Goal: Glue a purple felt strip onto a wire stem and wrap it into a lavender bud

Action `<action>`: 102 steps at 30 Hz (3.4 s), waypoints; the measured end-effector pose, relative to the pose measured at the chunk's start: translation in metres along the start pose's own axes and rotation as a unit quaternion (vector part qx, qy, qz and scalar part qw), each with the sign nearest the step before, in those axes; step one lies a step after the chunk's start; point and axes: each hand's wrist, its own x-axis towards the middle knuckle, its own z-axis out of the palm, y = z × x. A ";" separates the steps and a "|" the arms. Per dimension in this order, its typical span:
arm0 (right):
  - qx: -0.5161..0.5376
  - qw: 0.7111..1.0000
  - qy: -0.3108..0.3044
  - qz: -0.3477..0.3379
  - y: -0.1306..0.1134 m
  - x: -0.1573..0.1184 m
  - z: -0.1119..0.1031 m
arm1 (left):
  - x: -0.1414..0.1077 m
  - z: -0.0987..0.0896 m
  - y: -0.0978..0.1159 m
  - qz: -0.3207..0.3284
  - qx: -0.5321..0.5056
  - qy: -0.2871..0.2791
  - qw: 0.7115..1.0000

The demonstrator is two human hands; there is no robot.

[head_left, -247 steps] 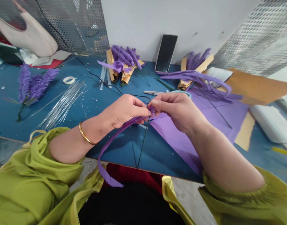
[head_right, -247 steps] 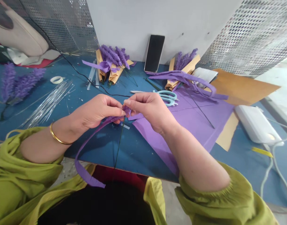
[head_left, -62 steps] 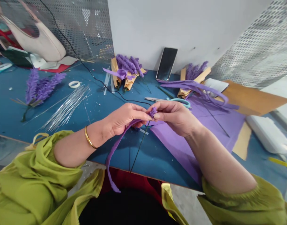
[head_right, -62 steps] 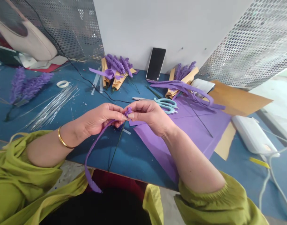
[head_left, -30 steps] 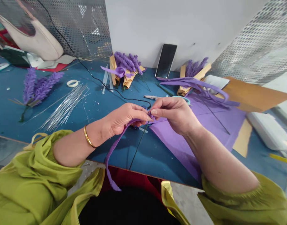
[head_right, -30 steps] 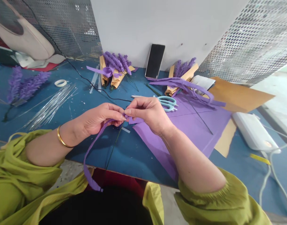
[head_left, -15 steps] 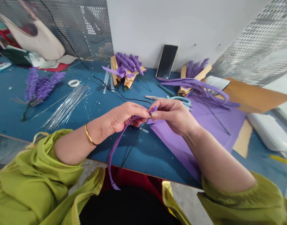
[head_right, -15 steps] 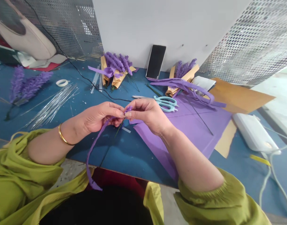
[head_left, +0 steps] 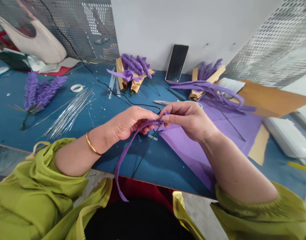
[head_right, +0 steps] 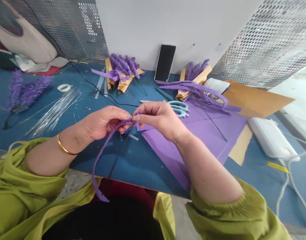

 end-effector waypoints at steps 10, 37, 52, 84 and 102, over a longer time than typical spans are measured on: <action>-0.014 0.999 0.031 0.012 -0.003 0.000 0.005 | -0.005 0.006 0.001 0.053 0.091 0.055 0.993; -0.133 0.983 0.113 0.062 -0.005 -0.001 0.016 | -0.007 0.017 0.000 0.070 0.222 0.081 0.969; -0.100 0.990 0.094 0.037 -0.002 0.000 0.018 | -0.004 0.015 -0.006 0.043 0.124 0.088 0.987; 0.077 0.997 0.006 0.017 0.012 0.004 0.002 | -0.004 0.011 -0.003 0.024 -0.044 0.026 0.998; 0.039 0.999 0.004 0.014 -0.001 -0.001 -0.001 | -0.005 0.006 -0.001 0.013 0.053 0.026 0.998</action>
